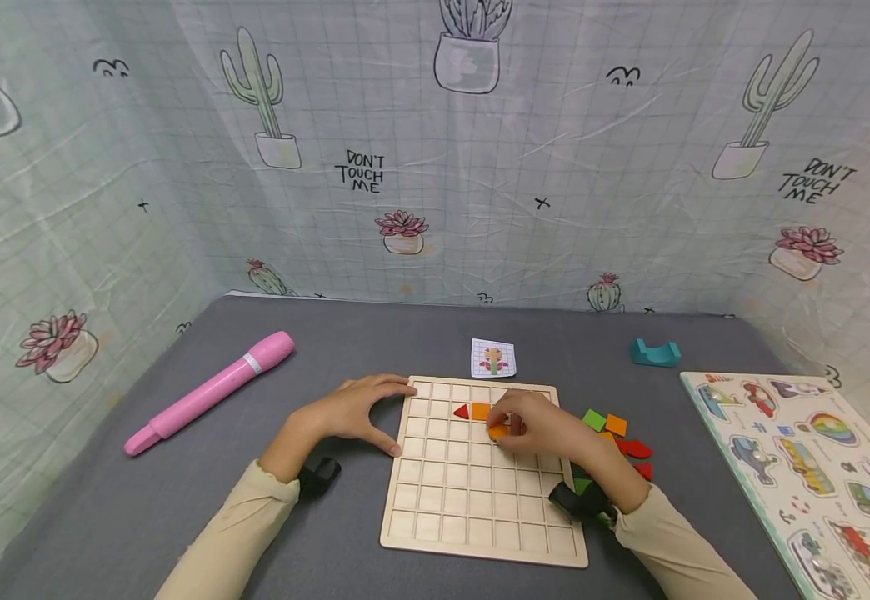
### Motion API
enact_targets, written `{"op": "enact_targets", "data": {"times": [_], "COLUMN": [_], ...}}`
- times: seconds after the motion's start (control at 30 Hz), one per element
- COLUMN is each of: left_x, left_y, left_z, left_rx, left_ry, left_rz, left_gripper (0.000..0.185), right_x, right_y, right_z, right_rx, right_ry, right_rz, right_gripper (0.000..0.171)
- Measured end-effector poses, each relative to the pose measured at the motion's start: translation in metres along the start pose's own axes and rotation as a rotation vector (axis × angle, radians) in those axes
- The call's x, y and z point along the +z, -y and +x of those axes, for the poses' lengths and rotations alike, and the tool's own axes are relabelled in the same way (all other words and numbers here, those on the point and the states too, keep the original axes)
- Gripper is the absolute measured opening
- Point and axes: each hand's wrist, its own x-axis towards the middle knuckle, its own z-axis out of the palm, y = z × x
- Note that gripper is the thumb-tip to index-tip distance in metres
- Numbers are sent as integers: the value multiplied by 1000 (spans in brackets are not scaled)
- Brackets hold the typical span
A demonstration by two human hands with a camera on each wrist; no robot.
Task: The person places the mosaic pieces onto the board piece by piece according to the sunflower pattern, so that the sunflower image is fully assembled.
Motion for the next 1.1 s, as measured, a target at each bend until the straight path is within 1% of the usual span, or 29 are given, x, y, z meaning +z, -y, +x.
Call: {"op": "enact_targets", "data": {"times": [0.1,0.23,0.47,0.63,0.83,1.1], "left_x": [0,0,-1,-1,0,0], "left_y": [0,-1,-3,-1,1,0], "left_z": [0,-1,0,0,0,-1], "left_rx": [2,2,-3,-3,2,2], "left_ry": [-1,-2,4,3,0,-6], "left_rz": [2,7,9,12,17,22], "left_gripper": [86,86,86,86,86,86], "right_x": [5,7,7,11,14,14], "right_y": [3,6,9,11,16,18], "right_z": [4,9,12,13,14,13], "right_rx": [-23,-27,42,44,85,85], "right_ry": [4,-6,7,-16,-34,-39], "right_rz": [-17,-45,-58,-59,-50,-46], "right_gripper": [8,7,5,6,7,9]}}
